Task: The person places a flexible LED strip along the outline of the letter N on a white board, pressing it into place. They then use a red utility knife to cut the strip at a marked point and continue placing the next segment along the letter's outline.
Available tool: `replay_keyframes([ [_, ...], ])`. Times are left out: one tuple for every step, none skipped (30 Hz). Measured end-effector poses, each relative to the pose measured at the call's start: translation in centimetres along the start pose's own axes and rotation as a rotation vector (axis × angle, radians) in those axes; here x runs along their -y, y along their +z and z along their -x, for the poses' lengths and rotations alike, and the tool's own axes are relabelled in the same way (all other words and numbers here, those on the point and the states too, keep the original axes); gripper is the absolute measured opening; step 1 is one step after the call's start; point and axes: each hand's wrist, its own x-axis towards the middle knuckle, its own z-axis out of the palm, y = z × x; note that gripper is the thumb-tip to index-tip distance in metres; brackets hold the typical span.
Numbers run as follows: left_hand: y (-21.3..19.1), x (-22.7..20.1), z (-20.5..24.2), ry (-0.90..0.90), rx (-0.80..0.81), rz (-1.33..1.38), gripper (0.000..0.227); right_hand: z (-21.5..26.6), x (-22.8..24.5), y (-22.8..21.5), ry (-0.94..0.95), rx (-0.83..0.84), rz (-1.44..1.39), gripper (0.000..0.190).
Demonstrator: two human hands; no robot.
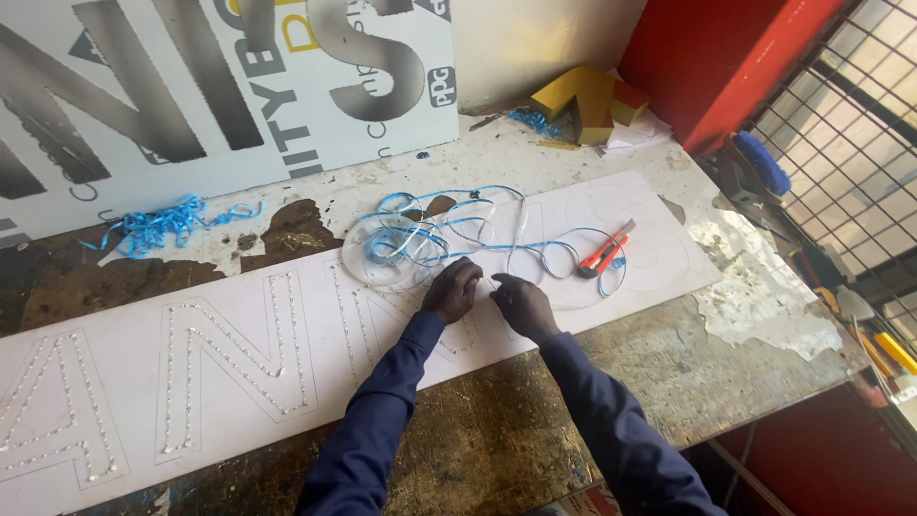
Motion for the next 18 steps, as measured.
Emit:
replay_keyframes([
  [-0.1, 0.3, -0.1, -0.004, -0.006, -0.002, 0.014, -0.3, -0.2, 0.6, -0.007, 0.003, 0.000, 0.044],
  [0.0, 0.6, -0.3, -0.022, -0.014, 0.035, 0.013, -0.3, -0.6, 1.1, 0.021, 0.001, -0.020, 0.034],
  [0.2, 0.8, -0.4, -0.039, -0.023, 0.072, 0.014, -0.3, -1.1, 1.6, 0.050, -0.001, -0.041, 0.027],
  [0.4, 1.0, -0.4, -0.038, -0.023, 0.073, 0.014, 0.0, -0.3, 0.6, 0.050, -0.002, -0.040, 0.027],
  [0.6, 1.3, -0.5, -0.042, -0.047, 0.099, 0.021, 0.3, 0.5, -0.3, 0.066, 0.023, -0.106, 0.023],
  [0.5, 1.6, -0.5, -0.047, -0.073, 0.121, 0.028, 0.4, 1.4, -1.2, 0.077, 0.049, -0.173, 0.021],
  [0.5, 1.3, -0.3, -0.048, -0.076, 0.119, 0.028, 0.3, 1.0, -1.3, 0.073, 0.049, -0.174, 0.021],
  [0.5, 1.0, -0.1, -0.061, -0.091, 0.118, 0.038, 0.2, 0.7, -1.2, 0.086, 0.062, -0.201, 0.018],
  [0.4, 0.7, 0.1, -0.073, -0.106, 0.117, 0.050, 0.0, 0.4, -1.1, 0.099, 0.075, -0.227, 0.016],
  [-0.4, -0.4, 0.1, -0.072, -0.108, 0.117, 0.050, -0.2, 0.5, -1.9, 0.097, 0.074, -0.226, 0.016],
  [-1.3, -1.5, 0.0, -0.045, -0.033, 0.080, 0.048, -0.5, 0.6, -2.7, 0.092, 0.113, -0.291, 0.018],
  [-2.0, -2.7, -0.1, -0.016, 0.043, 0.043, 0.046, -0.6, 0.6, -3.5, 0.089, 0.151, -0.355, 0.021],
  [-2.8, -3.5, -0.7, -0.012, 0.044, 0.044, 0.046, -1.1, 0.6, -4.2, 0.090, 0.148, -0.354, 0.021],
  [-3.4, -4.3, -1.1, 0.057, 0.083, 0.036, 0.040, -1.3, 0.6, -4.7, 0.071, 0.163, -0.398, 0.024],
  [-4.1, -5.1, -1.4, 0.127, 0.122, 0.027, 0.035, -1.7, 0.6, -5.2, 0.052, 0.178, -0.443, 0.027],
  [-2.8, -3.0, -2.2, 0.125, 0.119, 0.024, 0.035, -2.0, 0.2, -5.4, 0.048, 0.179, -0.444, 0.027],
  [-1.7, -1.0, -3.0, 0.164, 0.137, -0.073, 0.037, -2.4, -0.3, -5.6, 0.058, 0.195, -0.443, 0.033],
  [-0.7, 1.2, -4.2, 0.206, 0.152, -0.173, 0.043, -3.2, -0.7, -6.0, 0.064, 0.206, -0.442, 0.039],
])
